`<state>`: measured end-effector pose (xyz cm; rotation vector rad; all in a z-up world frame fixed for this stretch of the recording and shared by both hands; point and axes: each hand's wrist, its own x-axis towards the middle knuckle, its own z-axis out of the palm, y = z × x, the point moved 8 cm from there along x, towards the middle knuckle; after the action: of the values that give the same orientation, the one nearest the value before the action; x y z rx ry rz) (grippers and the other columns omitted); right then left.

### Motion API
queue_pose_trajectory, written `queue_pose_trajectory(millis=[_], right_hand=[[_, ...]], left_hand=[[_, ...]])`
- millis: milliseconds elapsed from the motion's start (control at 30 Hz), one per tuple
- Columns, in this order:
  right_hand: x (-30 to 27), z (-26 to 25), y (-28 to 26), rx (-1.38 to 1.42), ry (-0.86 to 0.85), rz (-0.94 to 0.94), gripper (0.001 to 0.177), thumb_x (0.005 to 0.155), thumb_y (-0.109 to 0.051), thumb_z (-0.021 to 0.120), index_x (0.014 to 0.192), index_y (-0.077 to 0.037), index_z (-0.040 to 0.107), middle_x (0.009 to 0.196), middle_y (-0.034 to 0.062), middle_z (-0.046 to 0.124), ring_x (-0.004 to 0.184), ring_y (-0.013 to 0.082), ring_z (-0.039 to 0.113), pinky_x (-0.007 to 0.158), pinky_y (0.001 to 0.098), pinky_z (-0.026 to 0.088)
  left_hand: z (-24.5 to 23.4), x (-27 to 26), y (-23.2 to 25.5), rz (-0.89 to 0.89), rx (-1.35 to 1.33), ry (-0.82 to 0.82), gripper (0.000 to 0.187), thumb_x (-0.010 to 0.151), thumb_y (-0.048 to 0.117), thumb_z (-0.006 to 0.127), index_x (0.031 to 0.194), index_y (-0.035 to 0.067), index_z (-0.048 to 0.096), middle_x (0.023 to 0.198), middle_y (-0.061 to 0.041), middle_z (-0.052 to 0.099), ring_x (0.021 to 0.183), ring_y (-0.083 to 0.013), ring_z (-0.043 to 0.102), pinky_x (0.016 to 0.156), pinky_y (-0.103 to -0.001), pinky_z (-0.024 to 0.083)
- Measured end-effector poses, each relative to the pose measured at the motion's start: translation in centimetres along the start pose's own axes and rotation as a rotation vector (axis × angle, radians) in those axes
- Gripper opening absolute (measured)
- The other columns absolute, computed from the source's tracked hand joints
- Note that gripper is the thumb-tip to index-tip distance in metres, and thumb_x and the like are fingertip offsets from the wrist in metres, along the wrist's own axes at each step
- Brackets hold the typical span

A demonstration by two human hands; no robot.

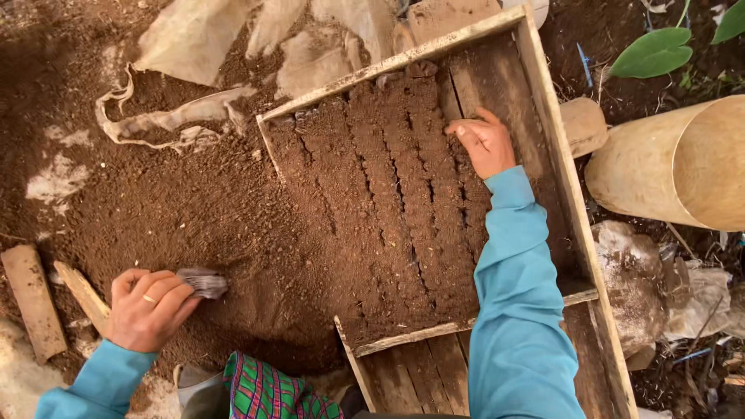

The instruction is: The person scoops soil from a pile and fills the compartments of a wooden seed tray. They use their hands to pack the soil into each section and occasionally wipe the tray edges with a small piece of plastic.

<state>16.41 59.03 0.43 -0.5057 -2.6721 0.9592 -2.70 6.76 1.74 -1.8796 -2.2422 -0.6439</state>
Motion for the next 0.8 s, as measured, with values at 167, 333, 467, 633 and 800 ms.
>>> queue_pose_trajectory(millis=[167,333,467,633,800], right_hand=[[-0.2,0.9,3.7,0.025,-0.044,0.074,0.025,0.105,-0.026,0.053,0.108,-0.011,0.072,0.108,0.0056,0.071,0.108,0.0156,0.063,0.117,0.0461,0.028],[-0.5,-1.7,0.7,0.092,-0.091,0.126,0.028,0.104,-0.017,0.055,0.128,-0.006,0.063,0.129,0.011,0.061,0.137,0.0298,0.041,0.117,0.0401,0.027],[-3.7,-5.3,-13.8,-0.034,0.149,-0.18,0.057,0.118,-0.032,0.042,0.131,0.021,0.059,0.127,0.0368,0.06,0.122,0.048,0.057,0.104,0.0551,0.048],[-6.6,6.7,-27.0,0.103,0.099,-0.153,0.019,0.092,-0.003,0.062,0.108,0.0,0.071,0.102,0.0177,0.07,0.096,0.0319,0.066,0.088,0.0447,0.052],[-8.2,16.9,-32.8,0.297,-0.076,-0.268,0.026,0.092,-0.01,0.065,0.116,-0.001,0.068,0.118,0.0194,0.067,0.114,0.0366,0.063,0.098,0.0506,0.05]], left_hand=[[-1.5,0.4,0.4,-0.049,0.166,-0.046,0.016,0.087,0.01,0.063,0.099,0.018,0.071,0.099,0.003,0.07,0.097,-0.0223,0.065,0.09,-0.043,0.04],[-2.9,0.5,0.3,-0.152,0.141,0.076,0.01,0.093,0.013,0.065,0.088,0.021,0.07,0.082,0.005,0.069,0.087,-0.0175,0.066,0.085,-0.038,0.039],[-2.0,-1.0,-1.1,-0.259,-0.043,0.087,0.017,0.093,0.019,0.072,0.082,0.01,0.062,0.08,-0.001,0.067,0.084,-0.0217,0.064,0.083,-0.042,0.039],[-3.8,-1.5,-0.7,-0.232,0.019,0.215,0.013,0.096,0.025,0.066,0.087,0.016,0.067,0.106,0.0,0.067,0.097,-0.0228,0.061,0.085,-0.039,0.042],[-6.6,-1.8,0.0,-0.247,0.143,0.259,0.016,0.097,0.031,0.067,0.087,0.02,0.071,0.096,0.002,0.052,0.089,-0.0157,0.056,0.076,-0.031,0.044]])
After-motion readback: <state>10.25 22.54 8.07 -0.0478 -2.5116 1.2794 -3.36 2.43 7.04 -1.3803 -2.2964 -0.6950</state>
